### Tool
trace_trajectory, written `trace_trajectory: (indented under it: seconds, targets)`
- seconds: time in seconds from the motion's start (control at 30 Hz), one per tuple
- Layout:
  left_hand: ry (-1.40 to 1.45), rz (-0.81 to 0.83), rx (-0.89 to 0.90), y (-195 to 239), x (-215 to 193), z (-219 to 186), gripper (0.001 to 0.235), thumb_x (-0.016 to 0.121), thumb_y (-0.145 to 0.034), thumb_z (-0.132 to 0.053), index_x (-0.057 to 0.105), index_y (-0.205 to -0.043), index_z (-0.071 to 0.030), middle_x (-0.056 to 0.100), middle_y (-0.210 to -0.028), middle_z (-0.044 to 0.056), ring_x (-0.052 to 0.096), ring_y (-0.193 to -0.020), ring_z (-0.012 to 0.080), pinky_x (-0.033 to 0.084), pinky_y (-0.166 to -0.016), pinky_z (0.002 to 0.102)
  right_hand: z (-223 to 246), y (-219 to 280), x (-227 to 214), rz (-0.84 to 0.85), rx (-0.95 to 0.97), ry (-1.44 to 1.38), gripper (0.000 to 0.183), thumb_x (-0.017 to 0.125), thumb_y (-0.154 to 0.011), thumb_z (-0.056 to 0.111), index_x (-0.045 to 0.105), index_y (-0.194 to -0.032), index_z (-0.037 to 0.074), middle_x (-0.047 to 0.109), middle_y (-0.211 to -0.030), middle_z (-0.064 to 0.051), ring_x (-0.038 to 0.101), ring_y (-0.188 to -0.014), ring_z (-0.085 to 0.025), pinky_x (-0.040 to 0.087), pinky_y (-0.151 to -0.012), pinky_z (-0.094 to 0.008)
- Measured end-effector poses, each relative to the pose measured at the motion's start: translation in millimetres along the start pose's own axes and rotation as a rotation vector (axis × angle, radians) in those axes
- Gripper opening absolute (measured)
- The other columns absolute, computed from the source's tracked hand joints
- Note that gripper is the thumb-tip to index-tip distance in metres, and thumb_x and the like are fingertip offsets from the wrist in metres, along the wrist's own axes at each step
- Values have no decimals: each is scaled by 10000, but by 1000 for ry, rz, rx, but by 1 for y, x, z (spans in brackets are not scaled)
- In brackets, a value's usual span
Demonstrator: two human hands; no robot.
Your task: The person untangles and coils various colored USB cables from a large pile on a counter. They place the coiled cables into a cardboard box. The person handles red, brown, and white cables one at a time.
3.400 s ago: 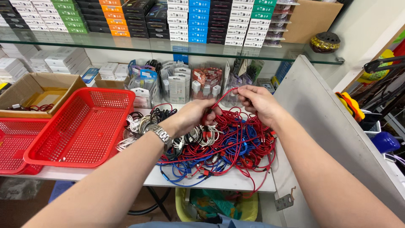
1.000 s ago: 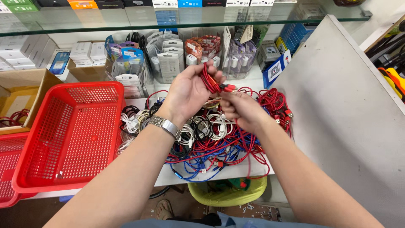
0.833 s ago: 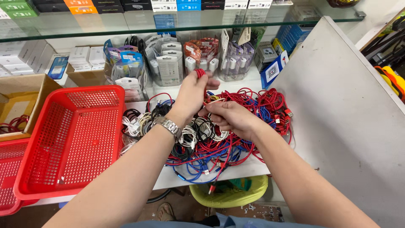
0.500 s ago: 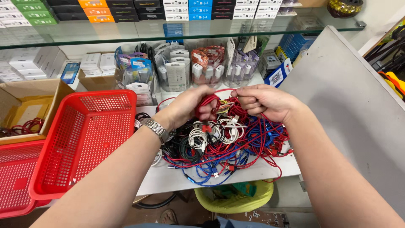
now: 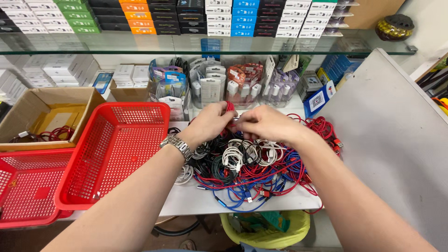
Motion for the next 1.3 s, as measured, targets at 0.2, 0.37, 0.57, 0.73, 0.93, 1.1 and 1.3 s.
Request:
trace_trajectory:
  seconds: [0.2,0.37,0.57,0.73,0.93,1.1,1.3]
  targets:
    - [708,106,-354,20,3,17,361,612,-993,-335,643,-851,-4,582,-612,50,564,-504,160,523,-541,328,9,6,-13,-284,-109,-209,349,792,-887,232,687,-1137,13,673,-796,-36,562,-664,-92,439,-569,-273]
    - [941,-60,-458,19,3,30,278,598,-954,-275,673,-874,-19,622,-630,60,582,-534,174,508,-573,342,-5,-4,17,-202,-50,-543,328,646,-967,282,711,-1212,74,721,-879,27,589,-701,-60,495,-612,-222]
    - [777,41,-495,20,34,62,167,611,-930,-205,659,-1056,-106,709,-888,15,665,-794,117,558,-734,318,-33,-16,9,-409,98,-571,290,684,-958,246,772,-1114,19,729,-849,-9,577,-656,-88,487,-602,-252]
    - [78,-235,-359,22,-8,89,253,576,-978,-160,605,-1118,49,703,-986,239,694,-912,316,549,-819,447,-9,-13,18,-275,-16,-24,233,687,-915,202,758,-1100,79,767,-865,-76,683,-727,-204,559,-696,-358]
    - [-257,-359,-229,41,-35,78,298,545,-978,-156,548,-1175,67,679,-1055,341,666,-1041,463,512,-902,495,74,3,0,-560,-467,448,137,716,-869,145,754,-967,56,720,-880,-171,699,-857,-370,533,-776,-448]
    - [14,-347,-317,43,-47,76,249,545,-991,-170,589,-1136,28,687,-955,213,664,-864,321,528,-752,440,70,-23,11,-500,-274,-259,159,657,-900,183,677,-1005,65,762,-927,-95,767,-871,-252,598,-805,-367]
    - [408,-248,-365,57,-60,74,207,532,-1011,-137,631,-1044,42,632,-837,74,578,-724,155,494,-654,330,55,-48,32,-344,-314,-579,337,652,-969,209,575,-1274,88,645,-1241,-74,628,-1121,-167,515,-988,-358]
Point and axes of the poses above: each hand's wrist, its own y-axis away from the middle knuckle, its own x-axis out of the palm, z = x × y, the point moved 8 cm from there along -y, towards the middle knuckle
